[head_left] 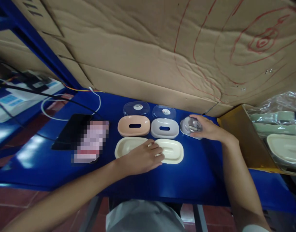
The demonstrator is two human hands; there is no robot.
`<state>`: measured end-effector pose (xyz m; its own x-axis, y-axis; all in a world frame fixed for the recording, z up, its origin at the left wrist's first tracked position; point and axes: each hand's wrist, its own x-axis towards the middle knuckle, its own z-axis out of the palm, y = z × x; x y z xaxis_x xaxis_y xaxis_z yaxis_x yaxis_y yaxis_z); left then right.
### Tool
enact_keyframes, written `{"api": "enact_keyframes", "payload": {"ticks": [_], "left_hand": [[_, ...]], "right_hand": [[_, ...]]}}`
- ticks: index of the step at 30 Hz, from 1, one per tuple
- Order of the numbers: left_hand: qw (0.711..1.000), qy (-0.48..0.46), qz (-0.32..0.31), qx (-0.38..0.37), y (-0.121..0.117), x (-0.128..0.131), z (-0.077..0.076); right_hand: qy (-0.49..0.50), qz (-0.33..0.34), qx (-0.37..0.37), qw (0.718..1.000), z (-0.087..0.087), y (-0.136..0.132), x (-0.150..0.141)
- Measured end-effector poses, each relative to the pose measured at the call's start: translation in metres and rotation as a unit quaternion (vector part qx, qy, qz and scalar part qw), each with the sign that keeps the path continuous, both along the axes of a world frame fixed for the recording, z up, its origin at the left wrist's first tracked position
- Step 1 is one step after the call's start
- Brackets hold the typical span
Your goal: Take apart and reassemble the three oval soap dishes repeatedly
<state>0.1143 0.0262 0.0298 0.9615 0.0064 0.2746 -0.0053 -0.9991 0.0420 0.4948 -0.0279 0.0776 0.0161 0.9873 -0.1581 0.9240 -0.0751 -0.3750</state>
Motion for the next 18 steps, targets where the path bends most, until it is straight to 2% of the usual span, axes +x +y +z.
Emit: {"api": "enact_keyframes", "payload": {"ticks": [4,5,7,11,15,18], "left_hand": [[1.0,0.004,-0.001,-0.005,0.003,-0.001,-0.001],[1.0,0.004,-0.004,-0.006,0.003,-0.001,-0.002],[1.0,0.004,-0.006,-0.01,0.003,-0.001,-0.003],[1.0,0.004,-0.005,-0.014,0.003,-0.002,-0.004],[1.0,0.007,-0.006,-0.016,0.003,-0.002,-0.002],[1.0,0.009,-0.006,-0.016,0.003,-0.002,-0.001]], "right_hand": [[0.072,0.022,-0.069,0.995,0.018,-0.015,0.005],[0.085,0.026,-0.071,0.994,0.021,-0.016,0.006],[0.088,0.022,-0.027,0.996,0.021,-0.012,0.008],[0.028,-0.001,0.119,0.992,0.0,0.013,0.005],[-0.01,-0.017,0.125,0.992,-0.03,0.034,0.004],[-0.004,-0.018,0.117,0.993,-0.044,0.038,0.007]]}}
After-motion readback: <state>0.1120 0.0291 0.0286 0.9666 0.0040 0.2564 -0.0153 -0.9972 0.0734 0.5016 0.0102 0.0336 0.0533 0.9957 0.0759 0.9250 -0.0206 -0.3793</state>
